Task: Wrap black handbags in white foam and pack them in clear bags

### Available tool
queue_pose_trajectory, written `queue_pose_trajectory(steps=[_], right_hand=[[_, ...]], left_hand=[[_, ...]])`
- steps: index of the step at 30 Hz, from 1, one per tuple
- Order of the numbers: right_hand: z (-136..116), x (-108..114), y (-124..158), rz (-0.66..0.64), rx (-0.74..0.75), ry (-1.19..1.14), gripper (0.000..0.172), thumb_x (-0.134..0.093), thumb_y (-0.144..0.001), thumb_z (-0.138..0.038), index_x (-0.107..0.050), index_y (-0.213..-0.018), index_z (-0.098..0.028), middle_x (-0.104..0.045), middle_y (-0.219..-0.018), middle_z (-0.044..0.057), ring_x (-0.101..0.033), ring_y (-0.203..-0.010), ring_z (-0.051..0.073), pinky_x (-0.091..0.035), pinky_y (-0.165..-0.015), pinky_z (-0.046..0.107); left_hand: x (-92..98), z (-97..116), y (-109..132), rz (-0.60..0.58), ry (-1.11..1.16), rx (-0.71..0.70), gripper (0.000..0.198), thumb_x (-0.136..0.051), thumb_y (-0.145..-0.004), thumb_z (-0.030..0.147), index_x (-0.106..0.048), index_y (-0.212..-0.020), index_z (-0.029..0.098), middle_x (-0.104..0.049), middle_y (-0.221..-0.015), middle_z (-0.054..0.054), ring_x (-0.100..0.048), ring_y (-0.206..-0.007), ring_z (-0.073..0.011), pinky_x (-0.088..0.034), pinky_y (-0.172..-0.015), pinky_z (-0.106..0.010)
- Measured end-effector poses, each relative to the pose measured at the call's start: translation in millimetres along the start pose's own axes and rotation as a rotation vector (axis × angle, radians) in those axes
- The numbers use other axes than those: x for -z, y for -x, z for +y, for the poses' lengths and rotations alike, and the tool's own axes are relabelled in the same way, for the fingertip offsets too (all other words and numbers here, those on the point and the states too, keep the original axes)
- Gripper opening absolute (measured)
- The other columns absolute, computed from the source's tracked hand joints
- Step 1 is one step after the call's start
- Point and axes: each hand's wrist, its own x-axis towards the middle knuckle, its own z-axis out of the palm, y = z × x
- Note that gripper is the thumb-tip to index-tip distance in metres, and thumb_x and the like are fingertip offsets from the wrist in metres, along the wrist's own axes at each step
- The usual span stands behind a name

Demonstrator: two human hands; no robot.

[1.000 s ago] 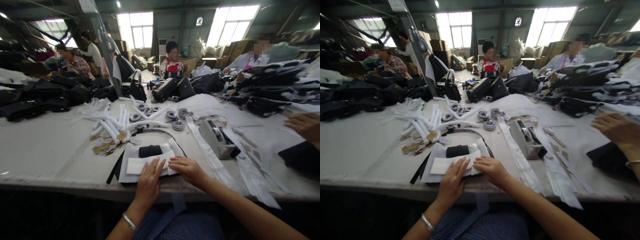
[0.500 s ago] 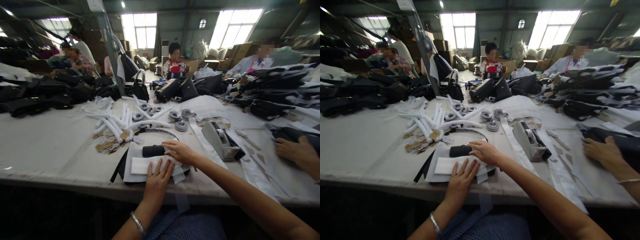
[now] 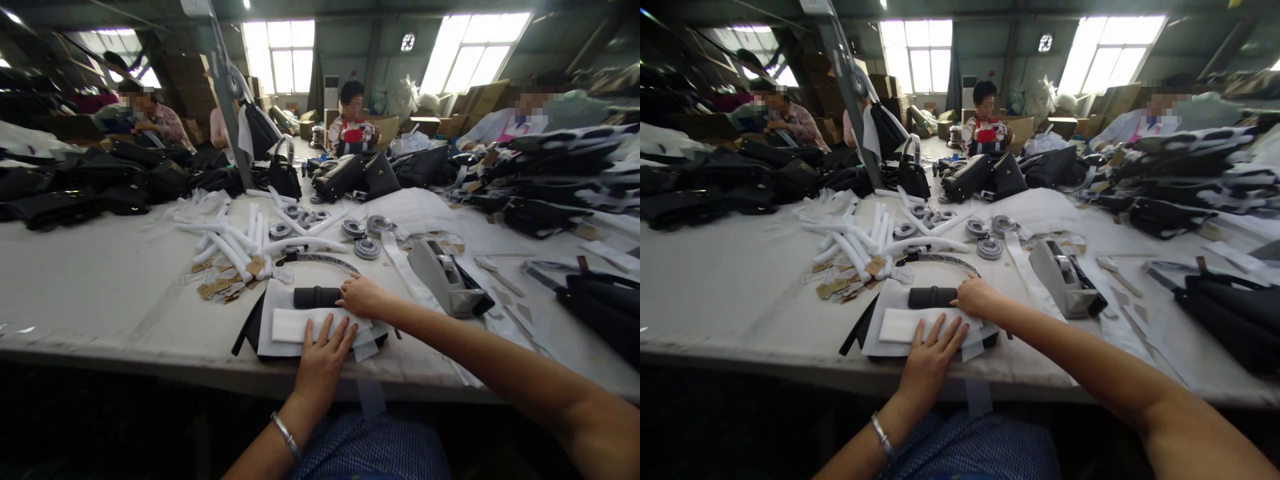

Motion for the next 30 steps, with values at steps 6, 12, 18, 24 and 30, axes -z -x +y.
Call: queue_pose_trajectory(steps=[6, 12, 18, 24, 30], right_hand=[[14.3, -6.7, 65.2, 0.201, 0.223, -0.272, 0.027, -0.051, -0.101, -0.028, -0.071, -0.119, -0.022, -0.07, -0.125, 0.005, -0.058, -0.127, 0.02, -0.041, -0.112, 0.037], [-26.8, -43.2, 158.5, 0.741, 0.111, -0.327, 0.039, -0.059, -0.097, -0.027, -0.058, -0.136, -0.023, -0.069, -0.127, 0.008, -0.059, -0.125, 0.021, -0.046, -0.11, 0.042], [-48.5, -61.0, 148.3, 0.814, 0.048, -0.116, 0.042, -0.06, -0.096, -0.017, -0.056, -0.137, -0.021, -0.068, -0.126, 0.009, -0.059, -0.122, 0.021, -0.042, -0.111, 0.043], [-47.4, -52.1, 123.6, 0.928, 0.116, -0.099, 0.015, -0.062, -0.094, -0.015, -0.073, -0.098, -0.024, -0.072, -0.081, 0.0, -0.063, -0.083, 0.015, -0.047, -0.081, 0.032], [-56.4, -62.7, 137.3, 0.911, 0.148, -0.095, 0.016, -0.058, -0.095, -0.013, -0.072, -0.098, -0.021, -0.07, -0.076, 0.002, -0.061, -0.081, 0.017, -0.044, -0.073, 0.031]], left_hand=[[2.3, -0.7, -0.6, -0.01, 0.08, 0.006, 0.061, -0.036, -0.098, 0.012, -0.025, -0.154, 0.032, -0.037, -0.157, 0.003, -0.035, -0.145, -0.0293, -0.036, -0.112, -0.065], [4.1, -1.3, -0.5, -0.031, 0.123, 0.011, 0.063, -0.037, -0.096, 0.009, -0.027, -0.154, 0.033, -0.035, -0.158, 0.002, -0.031, -0.147, -0.0294, -0.031, -0.114, -0.065], [6.4, -2.0, -0.5, -0.038, 0.137, 0.023, 0.064, -0.039, -0.095, 0.009, -0.03, -0.153, 0.033, -0.038, -0.157, -0.001, -0.03, -0.148, -0.0282, -0.027, -0.117, -0.064], [8.0, -1.1, -2.0, -0.065, 0.164, 0.035, 0.063, -0.036, -0.095, 0.008, -0.031, -0.153, 0.032, -0.036, -0.157, 0.001, -0.03, -0.148, -0.0288, -0.025, -0.116, -0.065], [8.1, 0.2, -2.5, -0.089, 0.201, 0.067, 0.067, -0.036, -0.092, 0.004, -0.03, -0.154, 0.029, -0.036, -0.157, 0.0, -0.028, -0.149, -0.028, -0.022, -0.118, -0.064]])
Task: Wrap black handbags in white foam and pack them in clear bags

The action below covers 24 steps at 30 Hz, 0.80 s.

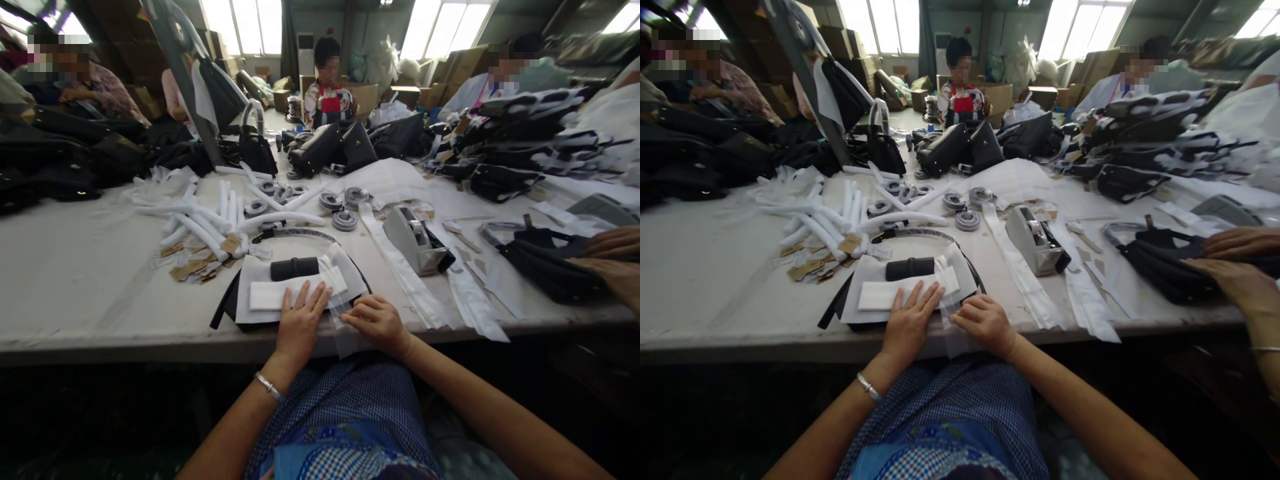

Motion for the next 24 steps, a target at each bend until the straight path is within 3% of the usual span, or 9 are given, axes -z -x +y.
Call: queue_pose_trajectory(steps=[4, 9, 14, 17, 20, 24], right_hand=[[1.1, -7.7, 6.6, -0.021, -0.005, 0.03, 0.015, -0.062, -0.093, -0.012, -0.072, -0.101, -0.019, -0.072, -0.08, 0.002, -0.063, -0.08, 0.016, -0.044, -0.07, 0.031], [5.6, -18.0, 11.8, 0.009, -0.038, 0.038, 0.02, -0.061, -0.094, -0.014, -0.073, -0.109, -0.022, -0.075, -0.088, 0.002, -0.065, -0.079, 0.015, -0.047, -0.07, 0.03], [5.9, -20.4, 13.6, -0.011, -0.073, 0.033, 0.021, -0.059, -0.096, -0.015, -0.073, -0.108, -0.024, -0.077, -0.091, 0.002, -0.068, -0.079, 0.016, -0.052, -0.071, 0.031], [2.7, -14.9, 20.7, -0.06, -0.082, -0.023, 0.026, -0.056, -0.097, -0.012, -0.07, -0.116, -0.023, -0.077, -0.098, 0.004, -0.071, -0.087, 0.017, -0.055, -0.086, 0.035], [-5.3, -5.5, 37.9, -0.132, -0.085, -0.081, 0.031, -0.053, -0.1, -0.015, -0.062, -0.129, -0.02, -0.074, -0.115, 0.007, -0.069, -0.107, 0.019, -0.048, -0.106, 0.044], [-16.8, 1.0, 60.9, -0.296, -0.06, -0.107, 0.05, -0.058, -0.098, -0.031, -0.048, -0.144, -0.014, -0.059, -0.14, 0.014, -0.051, -0.135, 0.026, -0.039, -0.116, 0.053]], left_hand=[[8.4, -2.1, -2.4, -0.031, 0.051, -0.002, 0.069, -0.041, -0.089, 0.004, -0.032, -0.153, 0.029, -0.038, -0.157, -0.001, -0.029, -0.148, -0.0276, -0.021, -0.118, -0.062], [21.3, 3.9, -9.2, -0.006, 0.136, 0.034, 0.055, -0.055, -0.093, 0.037, -0.044, -0.146, 0.033, -0.048, -0.152, -0.001, -0.037, -0.144, -0.03, -0.023, -0.118, -0.062], [5.2, 13.7, -13.9, 0.12, 0.083, 0.121, 0.047, -0.047, -0.097, 0.048, -0.053, -0.14, 0.03, -0.057, -0.144, -0.005, -0.045, -0.139, -0.0309, -0.02, -0.118, -0.063], [-7.0, 13.1, -12.6, 0.157, 0.043, 0.111, 0.045, -0.048, -0.098, 0.044, -0.052, -0.141, 0.033, -0.056, -0.144, -0.003, -0.044, -0.139, -0.0299, -0.017, -0.119, -0.062], [-12.2, 10.7, -10.3, 0.156, 0.024, 0.102, 0.046, -0.048, -0.098, 0.04, -0.048, -0.144, 0.034, -0.055, -0.145, -0.002, -0.042, -0.141, -0.0287, -0.015, -0.12, -0.062], [-12.4, 9.8, -9.1, 0.15, 0.025, 0.1, 0.046, -0.046, -0.099, 0.042, -0.047, -0.145, 0.034, -0.053, -0.147, -0.001, -0.04, -0.142, -0.0281, -0.014, -0.121, -0.061]])
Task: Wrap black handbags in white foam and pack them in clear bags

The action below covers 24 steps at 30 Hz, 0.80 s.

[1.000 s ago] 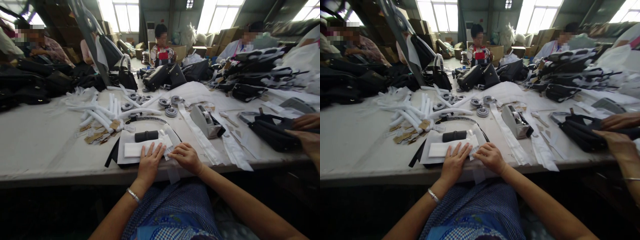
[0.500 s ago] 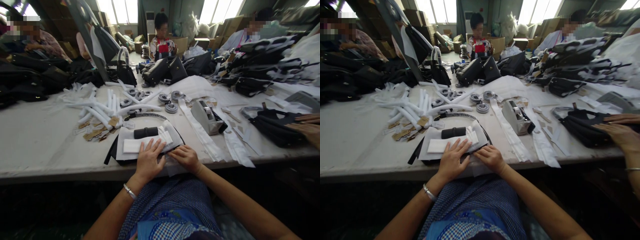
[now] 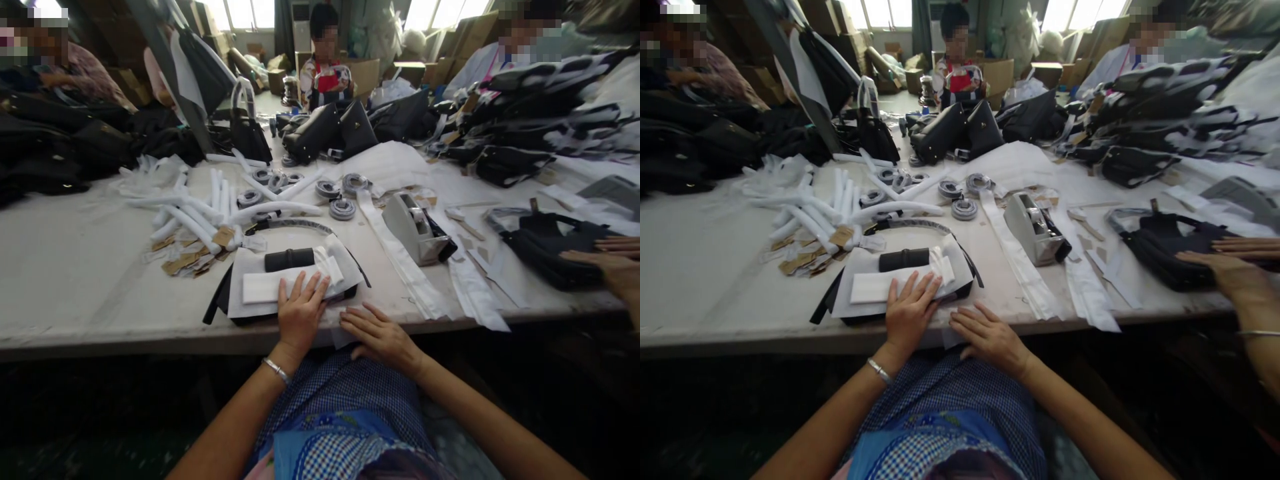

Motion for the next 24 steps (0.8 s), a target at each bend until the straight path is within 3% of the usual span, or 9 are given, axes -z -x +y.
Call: queue_pose_trajectory(steps=[3, 5, 9, 12, 24], right_hand=[[-1.5, -7.0, 1.3, -0.023, -0.002, 0.015, 0.047, -0.053, -0.099, -0.017, -0.047, -0.145, -0.015, -0.054, -0.145, 0.013, -0.045, -0.14, 0.025, -0.041, -0.115, 0.051], [0.0, -12.2, -5.3, 0.056, 0.014, -0.012, 0.043, -0.049, -0.098, -0.009, -0.053, -0.14, -0.017, -0.061, -0.139, 0.011, -0.05, -0.136, 0.023, -0.044, -0.113, 0.048], [0.8, -17.1, -21.3, 0.23, 0.015, -0.092, 0.033, -0.051, -0.096, -0.008, -0.065, -0.124, -0.02, -0.074, -0.115, 0.008, -0.068, -0.113, 0.02, -0.054, -0.104, 0.044], [-4.8, -14.8, -25.7, 0.286, -0.04, -0.133, 0.032, -0.047, -0.096, -0.006, -0.067, -0.117, -0.019, -0.077, -0.108, 0.008, -0.072, -0.104, 0.02, -0.059, -0.096, 0.04], [-41.1, 7.8, -15.7, 0.275, -0.146, -0.162, 0.037, -0.046, -0.094, -0.004, -0.07, -0.113, -0.023, -0.078, -0.103, 0.003, -0.073, -0.1, 0.018, -0.058, -0.095, 0.033]], left_hand=[[0.8, 0.1, 0.0, -0.003, 0.002, -0.003, 0.046, -0.045, -0.1, 0.041, -0.047, -0.145, 0.033, -0.052, -0.148, 0.0, -0.039, -0.143, -0.0279, -0.014, -0.121, -0.061], [1.3, 0.2, 0.2, -0.011, -0.005, -0.007, 0.046, -0.046, -0.1, 0.039, -0.046, -0.146, 0.033, -0.052, -0.148, 0.0, -0.038, -0.143, -0.0279, -0.014, -0.121, -0.061], [1.0, 0.7, 1.0, -0.009, -0.026, -0.013, 0.047, -0.047, -0.099, 0.035, -0.044, -0.147, 0.034, -0.051, -0.148, -0.001, -0.038, -0.144, -0.0284, -0.016, -0.12, -0.063], [-0.3, 1.3, 1.6, 0.008, -0.033, -0.012, 0.047, -0.047, -0.099, 0.034, -0.045, -0.146, 0.035, -0.052, -0.148, -0.001, -0.038, -0.144, -0.029, -0.016, -0.12, -0.064], [-3.1, 2.2, 6.4, 0.019, -0.033, -0.035, 0.046, -0.045, -0.1, 0.031, -0.044, -0.146, 0.036, -0.05, -0.149, -0.001, -0.036, -0.145, -0.0295, -0.016, -0.119, -0.065]])
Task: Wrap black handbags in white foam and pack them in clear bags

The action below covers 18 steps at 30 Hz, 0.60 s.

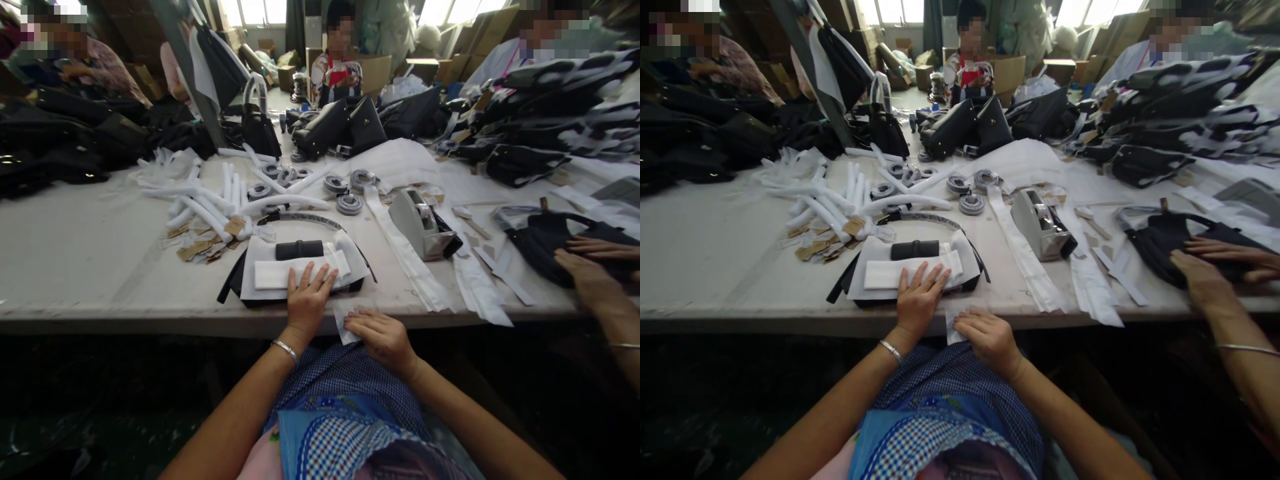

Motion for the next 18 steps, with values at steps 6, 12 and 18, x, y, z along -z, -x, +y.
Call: queue_pose_trajectory(steps=[6, 12, 18], right_hand=[[10.9, 18.5, -38.8, -0.036, 0.01, 0.0, 0.033, -0.048, -0.095, -0.009, -0.072, -0.111, -0.026, -0.078, -0.102, 0.001, -0.074, -0.092, 0.016, -0.057, -0.094, 0.034], [48.7, 16.0, -98.9, -0.057, -0.159, 0.094, 0.017, -0.063, -0.092, -0.02, -0.078, -0.094, -0.028, -0.078, -0.085, -0.001, -0.073, -0.079, 0.017, -0.055, -0.079, 0.028], [78.8, -5.9, -128.8, -0.172, -0.289, 0.145, 0.006, -0.079, -0.081, -0.025, -0.075, -0.076, -0.025, -0.077, -0.084, -0.001, -0.071, -0.082, 0.018, -0.051, -0.079, 0.029]], left_hand=[[0.6, -0.3, 1.0, 0.002, -0.004, -0.026, 0.047, -0.046, -0.1, 0.028, -0.045, -0.146, 0.034, -0.049, -0.151, -0.004, -0.037, -0.144, -0.0287, -0.018, -0.119, -0.065], [0.5, -1.3, 0.7, 0.048, 0.006, -0.039, 0.04, -0.049, -0.098, 0.023, -0.055, -0.138, 0.03, -0.057, -0.144, -0.007, -0.046, -0.138, -0.0257, -0.019, -0.121, -0.061], [-3.1, -4.4, -0.6, 0.09, 0.073, -0.022, 0.037, -0.05, -0.098, 0.022, -0.057, -0.135, 0.025, -0.066, -0.133, -0.008, -0.055, -0.129, -0.0227, -0.018, -0.122, -0.057]])
